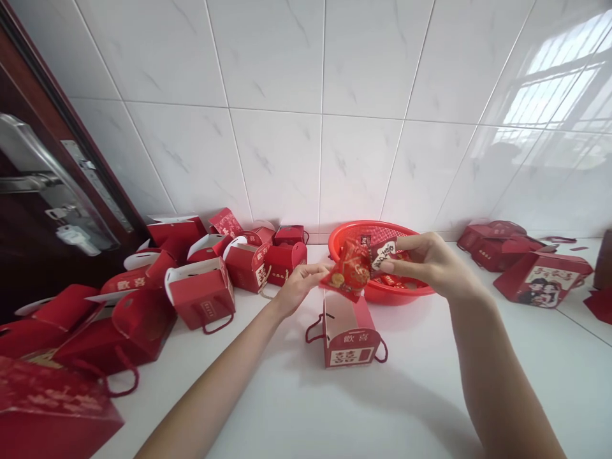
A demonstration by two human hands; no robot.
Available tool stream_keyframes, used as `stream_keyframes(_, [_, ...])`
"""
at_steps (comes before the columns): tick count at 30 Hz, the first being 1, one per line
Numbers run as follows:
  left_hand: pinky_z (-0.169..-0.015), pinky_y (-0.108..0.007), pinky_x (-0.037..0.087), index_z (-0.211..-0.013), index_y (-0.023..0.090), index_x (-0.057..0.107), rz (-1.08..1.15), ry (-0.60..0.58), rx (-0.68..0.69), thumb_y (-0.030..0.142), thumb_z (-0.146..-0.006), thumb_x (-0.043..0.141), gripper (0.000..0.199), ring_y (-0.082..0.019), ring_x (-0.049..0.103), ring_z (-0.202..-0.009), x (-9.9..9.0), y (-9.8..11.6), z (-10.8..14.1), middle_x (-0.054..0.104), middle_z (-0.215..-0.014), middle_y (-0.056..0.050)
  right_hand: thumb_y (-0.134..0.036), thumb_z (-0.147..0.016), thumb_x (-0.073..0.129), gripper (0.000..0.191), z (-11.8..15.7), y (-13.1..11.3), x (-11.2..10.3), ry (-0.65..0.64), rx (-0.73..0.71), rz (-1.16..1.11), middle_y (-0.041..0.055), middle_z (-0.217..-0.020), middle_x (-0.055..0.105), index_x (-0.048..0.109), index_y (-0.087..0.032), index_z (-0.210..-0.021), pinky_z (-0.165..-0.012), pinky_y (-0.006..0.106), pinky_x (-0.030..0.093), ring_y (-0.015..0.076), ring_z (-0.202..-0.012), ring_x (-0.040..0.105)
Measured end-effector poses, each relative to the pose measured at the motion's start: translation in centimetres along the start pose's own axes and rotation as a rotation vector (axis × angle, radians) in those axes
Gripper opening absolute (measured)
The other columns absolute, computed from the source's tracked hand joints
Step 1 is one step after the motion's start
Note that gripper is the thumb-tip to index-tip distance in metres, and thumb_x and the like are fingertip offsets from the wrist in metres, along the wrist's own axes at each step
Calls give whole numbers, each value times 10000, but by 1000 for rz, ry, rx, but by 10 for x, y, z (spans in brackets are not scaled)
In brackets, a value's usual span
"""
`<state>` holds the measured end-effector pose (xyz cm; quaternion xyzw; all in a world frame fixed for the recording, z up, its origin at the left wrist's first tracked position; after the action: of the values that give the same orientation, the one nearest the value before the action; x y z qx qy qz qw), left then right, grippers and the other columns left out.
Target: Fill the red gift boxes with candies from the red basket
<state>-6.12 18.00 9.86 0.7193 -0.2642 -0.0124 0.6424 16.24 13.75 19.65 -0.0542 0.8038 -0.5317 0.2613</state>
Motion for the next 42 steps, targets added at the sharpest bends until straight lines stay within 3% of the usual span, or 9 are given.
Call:
stream_keyframes(2, [-833, -334, 529, -640, 201, 753, -105, -78, -49, 76, -641, 813, 139, -306, 716, -976, 4, 8, 3, 793, -850, -63, -352, -832, 777, 187, 0, -1, 2, -122, -47, -11, 27, -687, 629, 780, -166, -847, -442, 267, 361, 105, -531, 471])
stream_keyframes(5, [-769, -345, 558, -740, 225, 799, -174, -170, -146, -13, -602, 800, 275, -322, 739, -908, 8, 14, 8, 799, -811, -42, -356, -842, 772, 204, -7, 8, 9, -234, -90, 47, 63, -811, 713, 789, -160, -894, -517, 271, 450, 128, -614, 570])
stream_keyframes(9, [-745, -291, 560, -871, 214, 816, -220, -204, -270, 11, -624, 815, 320, -284, 742, -916, 5, 14, 14, 797, -802, -17, -381, -865, 745, 241, -18, 25, 17, -308, -55, 57, 70, -856, 729, 773, -144, -897, -541, 262, 481, 127, -621, 596])
stream_keyframes(13, [-843, -275, 542, -969, 208, 810, -382, -346, -255, 163, -713, 765, 264, -244, 696, -1030, 1, 15, 14, 803, -1001, -23, -381, -865, 747, 259, -24, 37, 19, -381, -36, 29, 73, -873, 731, 766, -125, -903, -529, 258, 480, 108, -578, 574])
stream_keyframes(17, [-816, -296, 527, -1137, 207, 775, -468, -475, -277, 125, -692, 599, 486, -235, 666, -1042, -1, 14, 12, 755, -1209, -44, -378, -871, 743, 251, -24, 41, 11, -409, -50, 103, 57, -826, 720, 770, -130, -893, -557, 260, 468, 111, -595, 565])
stream_keyframes(21, [-912, -346, 496, -1313, 229, 682, -551, -487, -309, 122, -666, 564, 667, -241, 641, -1092, -4, 13, 11, 695, -1334, -42, -418, -878, 728, 280, -16, 33, -4, -397, -76, 181, 48, -771, 700, 767, -141, -887, -566, 262, 451, 133, -645, 570])
stream_keyframes(27, [-1080, -398, 430, -1336, 269, 660, -660, -485, -260, 115, -673, 569, 686, -301, 476, -1379, -5, 12, 11, 614, -1462, -34, -432, -908, 663, 291, 1, 14, -26, -311, -4, 434, 21, -707, 644, 751, -157, -868, -557, 270, 379, 132, -636, 530])
stream_keyframes(36, [-1124, -402, 408, -1363, 275, 641, -670, -551, -237, 119, -688, 558, 698, -280, 523, -1352, 7, 12, 13, 568, -1519, -13, -232, -876, 599, 192, -14, 25, 17, -496, 23, 620, -41, -584, 483, 657, -154, -710, -535, 264, 258, 85, -536, 357])
stream_keyframes(42, [-1061, -408, 463, -1360, 272, 645, -641, -586, -267, 117, -693, 550, 692, -284, 567, -1299, 10, 10, 15, 596, -1487, -32, -311, -880, 614, 286, -12, 22, 23, -586, 8, 508, -47, -591, 406, 555, -166, -641, -539, 259, 266, 89, -562, 347])
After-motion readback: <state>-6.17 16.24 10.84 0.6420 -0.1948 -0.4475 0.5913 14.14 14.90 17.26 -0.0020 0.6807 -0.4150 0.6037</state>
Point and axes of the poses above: each hand's wrist, its own z-axis away from the middle knuckle, its own x-axis out of the palm, y = z × x, the point moved 3 cm from there along -z, towards the middle knuckle
